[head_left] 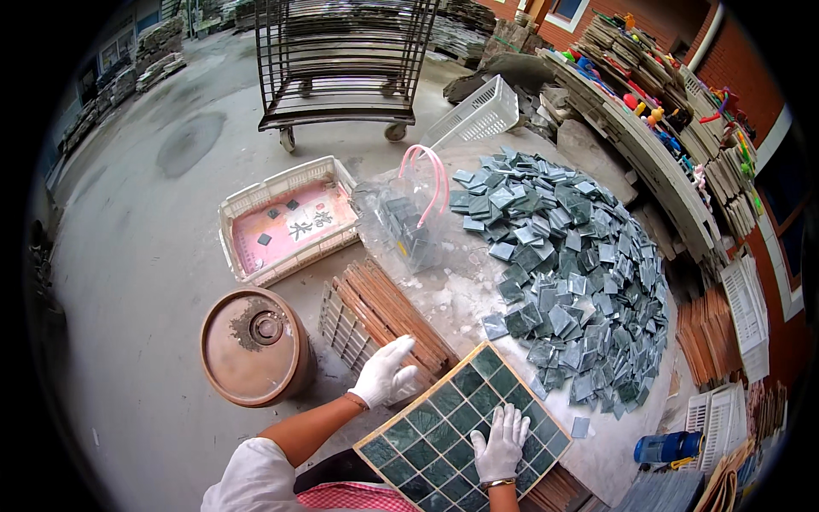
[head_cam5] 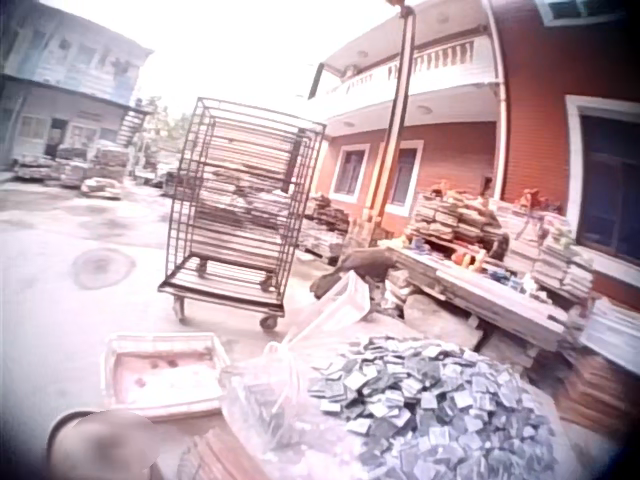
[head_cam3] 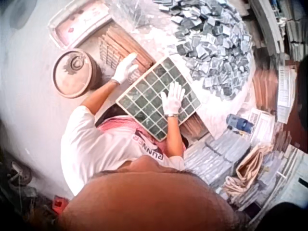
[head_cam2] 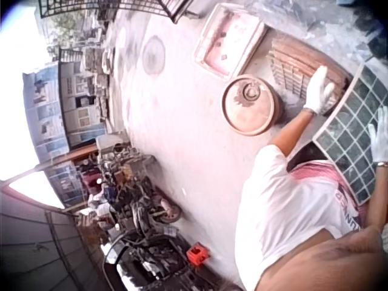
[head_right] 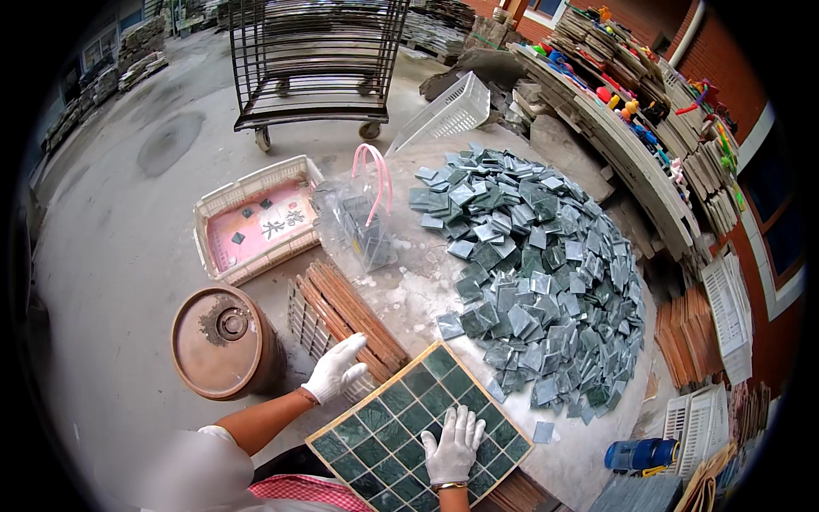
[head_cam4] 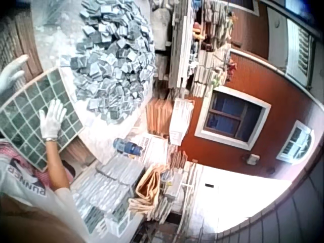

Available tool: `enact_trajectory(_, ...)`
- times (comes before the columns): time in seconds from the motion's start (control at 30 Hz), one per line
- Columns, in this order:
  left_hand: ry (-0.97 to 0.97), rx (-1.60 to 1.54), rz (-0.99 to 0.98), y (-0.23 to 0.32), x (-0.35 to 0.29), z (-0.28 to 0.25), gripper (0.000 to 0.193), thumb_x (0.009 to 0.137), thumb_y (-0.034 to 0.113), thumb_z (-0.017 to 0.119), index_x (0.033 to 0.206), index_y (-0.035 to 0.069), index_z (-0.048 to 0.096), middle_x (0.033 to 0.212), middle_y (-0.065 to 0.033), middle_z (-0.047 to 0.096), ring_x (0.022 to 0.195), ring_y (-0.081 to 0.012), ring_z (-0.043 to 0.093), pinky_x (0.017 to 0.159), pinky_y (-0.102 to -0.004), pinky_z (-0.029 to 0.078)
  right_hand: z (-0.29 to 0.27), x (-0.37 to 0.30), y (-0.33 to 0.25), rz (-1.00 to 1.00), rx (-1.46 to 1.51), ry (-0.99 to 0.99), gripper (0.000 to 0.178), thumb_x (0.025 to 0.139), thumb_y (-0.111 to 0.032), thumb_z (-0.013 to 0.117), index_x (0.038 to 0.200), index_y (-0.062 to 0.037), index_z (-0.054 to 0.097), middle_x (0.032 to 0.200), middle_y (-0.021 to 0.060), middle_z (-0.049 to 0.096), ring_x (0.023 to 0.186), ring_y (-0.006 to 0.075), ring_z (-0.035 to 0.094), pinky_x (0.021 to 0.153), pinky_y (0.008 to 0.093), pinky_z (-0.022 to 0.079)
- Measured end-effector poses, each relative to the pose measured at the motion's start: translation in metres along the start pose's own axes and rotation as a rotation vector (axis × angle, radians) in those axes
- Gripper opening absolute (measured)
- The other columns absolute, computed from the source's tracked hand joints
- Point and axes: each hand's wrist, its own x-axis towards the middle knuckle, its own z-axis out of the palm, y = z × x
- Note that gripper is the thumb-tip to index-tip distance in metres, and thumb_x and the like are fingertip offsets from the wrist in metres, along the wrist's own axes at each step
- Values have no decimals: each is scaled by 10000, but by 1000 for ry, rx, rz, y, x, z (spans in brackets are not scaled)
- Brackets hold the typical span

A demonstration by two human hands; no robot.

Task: The person places small square tiles into a yellow grid frame, filling the slots one by one. They then flip the frame to reveal the assembled tile sheet and set it aside before starting a new frame.

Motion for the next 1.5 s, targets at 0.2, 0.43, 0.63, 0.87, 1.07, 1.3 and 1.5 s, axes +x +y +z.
enact_trajectory(0.2, 335, -78, -1191, -229, -55, 71, 629, 895, 499, 472, 1244, -25, 469, 1218, -305, 519, 1145, -435, 505, 957, -463, 405, -4, 9, -18, -36, 65, -60, 705, 762, -347, 690, 1289, 56, 449, 1385, 244, 397, 1313, 419, 320, 1126, 555, 159)
enact_trajectory(0.43, 526, -102, -1241, -106, 19, 86, 615, 944, 397, 436, 1371, -33, 335, 1365, -251, 425, 1250, -383, 435, 1020, -447, 372, -14, 6, -14, 70, 24, -96, 682, 790, -256, 642, 1338, 60, 386, 1403, 264, 368, 1327, 425, 301, 1137, 535, 146)
enact_trajectory(0.63, 468, 28, -1282, -110, 4, 61, 461, 864, 222, 450, 1243, -41, 435, 1227, -262, 531, 1109, -412, 545, 922, -471, 452, -14, 4, -14, 90, 39, -70, 667, 798, -268, 637, 1328, 59, 398, 1397, 269, 377, 1322, 423, 313, 1134, 538, 153)
enact_trajectory(0.87, 257, -352, -1427, -208, -7, 49, 436, 911, 176, 345, 1316, 58, 457, 1266, -168, 548, 1139, -343, 544, 901, -413, 473, 1, 5, -7, 28, 16, 30, 662, 775, -381, 668, 1263, 27, 486, 1359, 220, 436, 1289, 396, 358, 1119, 542, 183)
enact_trajectory(1.07, 614, -695, -1327, -199, 5, -47, 281, 865, 77, 422, 1131, 37, 505, 976, -210, 599, 903, -380, 615, 773, -555, 512, -2, 8, -9, -2, 30, 100, 626, 790, -396, 658, 1241, 13, 514, 1315, 205, 482, 1243, 387, 411, 1102, 534, 219)
enact_trajectory(1.3, 572, -1026, -946, 29, -14, -222, 296, 784, 25, 518, 1080, 12, 516, 985, -130, 630, 877, -295, 618, 806, -430, 516, -2, -8, -5, 111, 217, 261, 720, 772, -392, 705, 1302, 21, 448, 1342, 252, 438, 1259, 411, 399, 1086, 529, 264)
enact_trajectory(1.5, 556, -1241, -389, 111, -92, -268, 456, 821, 78, 552, 1261, 10, 452, 1176, -120, 578, 1081, -280, 577, 936, -445, 478, -21, -9, -99, 431, 1864, 62, 1007, 757, -318, 785, 1446, 29, 137, 1378, 256, 377, 1279, 341, 404, 1081, 456, 334)
